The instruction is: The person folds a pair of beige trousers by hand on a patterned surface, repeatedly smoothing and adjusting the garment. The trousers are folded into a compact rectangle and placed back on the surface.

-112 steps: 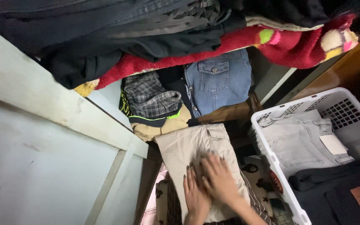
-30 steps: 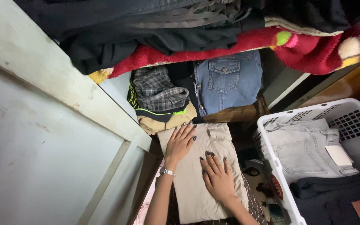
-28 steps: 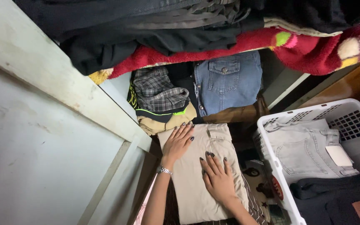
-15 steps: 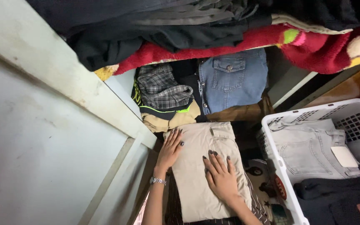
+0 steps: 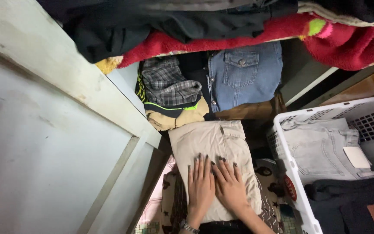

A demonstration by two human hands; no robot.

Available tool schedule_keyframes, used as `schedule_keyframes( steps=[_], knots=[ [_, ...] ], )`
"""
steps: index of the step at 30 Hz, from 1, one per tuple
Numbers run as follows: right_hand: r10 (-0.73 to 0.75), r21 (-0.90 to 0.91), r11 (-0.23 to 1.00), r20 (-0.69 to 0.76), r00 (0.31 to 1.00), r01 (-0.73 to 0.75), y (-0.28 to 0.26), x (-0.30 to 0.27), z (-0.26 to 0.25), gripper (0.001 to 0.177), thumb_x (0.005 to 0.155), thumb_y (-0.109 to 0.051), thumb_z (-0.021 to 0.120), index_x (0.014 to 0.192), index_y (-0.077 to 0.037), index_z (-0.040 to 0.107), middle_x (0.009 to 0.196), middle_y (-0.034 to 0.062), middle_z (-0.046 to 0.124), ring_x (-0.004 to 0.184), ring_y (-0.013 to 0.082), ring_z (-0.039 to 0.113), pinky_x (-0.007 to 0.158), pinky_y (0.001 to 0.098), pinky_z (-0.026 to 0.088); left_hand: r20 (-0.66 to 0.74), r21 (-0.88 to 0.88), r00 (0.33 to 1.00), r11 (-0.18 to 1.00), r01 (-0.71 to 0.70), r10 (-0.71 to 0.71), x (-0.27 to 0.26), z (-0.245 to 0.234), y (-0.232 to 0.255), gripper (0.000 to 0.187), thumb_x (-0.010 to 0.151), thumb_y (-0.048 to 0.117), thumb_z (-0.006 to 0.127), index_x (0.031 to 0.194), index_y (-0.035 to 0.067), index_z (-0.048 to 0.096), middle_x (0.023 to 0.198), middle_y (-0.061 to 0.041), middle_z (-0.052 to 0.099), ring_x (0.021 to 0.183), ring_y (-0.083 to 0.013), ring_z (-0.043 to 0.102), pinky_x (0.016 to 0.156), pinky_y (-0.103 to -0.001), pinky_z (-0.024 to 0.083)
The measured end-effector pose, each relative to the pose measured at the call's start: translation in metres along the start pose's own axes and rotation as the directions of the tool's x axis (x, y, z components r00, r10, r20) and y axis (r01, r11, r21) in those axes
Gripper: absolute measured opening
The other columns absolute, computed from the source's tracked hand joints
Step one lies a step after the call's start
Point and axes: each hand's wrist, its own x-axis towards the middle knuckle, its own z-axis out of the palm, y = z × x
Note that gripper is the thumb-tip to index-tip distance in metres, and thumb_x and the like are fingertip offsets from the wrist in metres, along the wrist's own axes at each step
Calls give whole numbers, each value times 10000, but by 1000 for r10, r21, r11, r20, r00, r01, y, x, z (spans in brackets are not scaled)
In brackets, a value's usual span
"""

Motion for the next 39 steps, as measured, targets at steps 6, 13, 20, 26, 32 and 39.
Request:
schedule_keyframes(
  steps=[6, 13, 20, 26, 32, 39],
  knots=[
    [-108, -324, 942, -56, 993, 84, 16, -18, -32, 617, 1101, -495, 155, 1670, -259, 138, 1698, -69, 182, 1595, 108, 136, 1342, 383, 59, -20, -100, 998, 993, -55, 53, -33, 39, 1, 674, 1050, 550, 196, 1633, 219, 126, 1719, 11, 112, 1596, -142, 83, 1313, -397, 45],
    [22, -99, 995, 186, 982, -3, 67, -50, -31, 655, 1070, -547, 184, 1646, -242, 126, 1720, -15, 116, 1595, 157, 58, 1309, 416, -7, 146, -197, 989, 979, 51, -22, -57, 36, -30, 680, 1000, 550, 364, 1613, 318, 184, 1731, 26, 69, 1585, -154, 54, 1271, -443, 36],
    [353, 230, 918, -101, 930, -323, 94, -54, -37, 491, 1007, -179, 504, 1469, -21, 547, 1511, 177, 563, 1467, 311, 478, 1259, 477, 313, 432, -328, 886, 886, 328, -168, -62, 16, -40, 695, 1051, 495, 285, 1624, 147, 103, 1715, -140, -41, 1554, -287, 2, 1247, -468, 30],
    [139, 459, 870, 126, 982, -182, 0, -22, -62, 708, 842, -98, 629, 1521, -57, 431, 1565, 202, 459, 1501, 382, 355, 1252, 555, 226, 85, 13, 984, 987, -160, 158, -70, 9, 17, 783, 983, 532, 298, 1647, 147, 140, 1706, -42, 161, 1597, -178, 147, 1308, -350, 103],
    [-154, 150, 980, 185, 971, 127, 17, -50, -6, 573, 1139, -466, 234, 1626, -165, 269, 1676, 35, 269, 1564, 181, 176, 1291, 405, 15, 169, -335, 939, 914, -230, 299, -80, 45, 15, 669, 1039, 522, 267, 1582, 133, 231, 1684, -53, 200, 1586, -204, 109, 1305, -453, 34],
    [-154, 149, 981, 189, 970, 126, 43, -53, -26, 602, 1092, -466, 306, 1646, -234, 263, 1654, -13, 337, 1548, 167, 234, 1263, 472, 63, 114, -180, 983, 976, -123, 145, -81, 38, -14, 751, 1011, 680, 300, 1643, 286, 198, 1691, 31, 242, 1558, -167, 204, 1259, -418, 148]
  ],
)
